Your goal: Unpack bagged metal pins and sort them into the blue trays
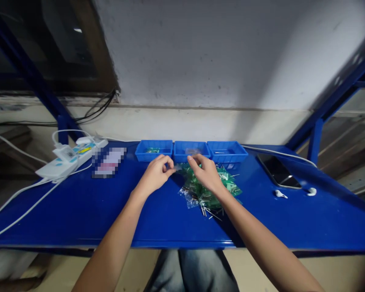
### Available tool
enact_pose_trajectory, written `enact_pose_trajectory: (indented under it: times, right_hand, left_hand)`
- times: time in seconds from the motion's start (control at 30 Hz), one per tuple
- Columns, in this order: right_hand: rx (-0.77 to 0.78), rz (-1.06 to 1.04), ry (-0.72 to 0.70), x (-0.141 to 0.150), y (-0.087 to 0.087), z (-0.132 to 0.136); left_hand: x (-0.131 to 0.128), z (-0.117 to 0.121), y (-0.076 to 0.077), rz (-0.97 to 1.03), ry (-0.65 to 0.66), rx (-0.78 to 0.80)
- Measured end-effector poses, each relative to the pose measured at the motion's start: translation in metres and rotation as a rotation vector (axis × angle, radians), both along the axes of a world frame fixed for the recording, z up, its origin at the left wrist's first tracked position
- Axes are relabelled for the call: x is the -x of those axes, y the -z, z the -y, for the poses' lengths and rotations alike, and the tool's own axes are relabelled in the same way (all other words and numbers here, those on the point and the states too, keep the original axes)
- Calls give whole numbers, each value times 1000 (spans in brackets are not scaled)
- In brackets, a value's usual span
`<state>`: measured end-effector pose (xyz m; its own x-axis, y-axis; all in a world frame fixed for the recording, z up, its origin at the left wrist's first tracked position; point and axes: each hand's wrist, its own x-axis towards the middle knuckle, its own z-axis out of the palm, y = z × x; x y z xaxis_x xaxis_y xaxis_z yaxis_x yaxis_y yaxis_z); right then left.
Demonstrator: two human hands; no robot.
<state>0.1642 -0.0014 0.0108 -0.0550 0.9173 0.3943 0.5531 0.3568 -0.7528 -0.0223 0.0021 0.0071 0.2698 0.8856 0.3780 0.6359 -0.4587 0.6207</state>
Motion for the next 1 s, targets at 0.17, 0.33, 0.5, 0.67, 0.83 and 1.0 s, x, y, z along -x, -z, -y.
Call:
enact_pose_trajectory:
  times: [0.17, 0.33, 0.5, 0.67, 0.83, 1.0]
  right_hand:
    - [296, -422, -269, 10, 1, 2]
    - [59, -553, -100, 0, -4, -1]
    - [-557, -369, 497, -34, -16, -16]
    - [-504, 182, 403, -47, 3, -44]
    - [-387, 338, 237, -28, 23, -40]
    - [-324, 298, 188, -22, 25, -29]
  left_hand:
    - [-16, 7, -2, 117, 7, -274]
    - [-20, 7, 6, 74, -1, -213]
    - [-11, 5, 14, -171, 92, 102]
    - [-2, 0, 24, -334, 126, 162]
    - [6, -7, 29, -307, 19, 102]
    - [6, -8, 30, -331, 6, 133]
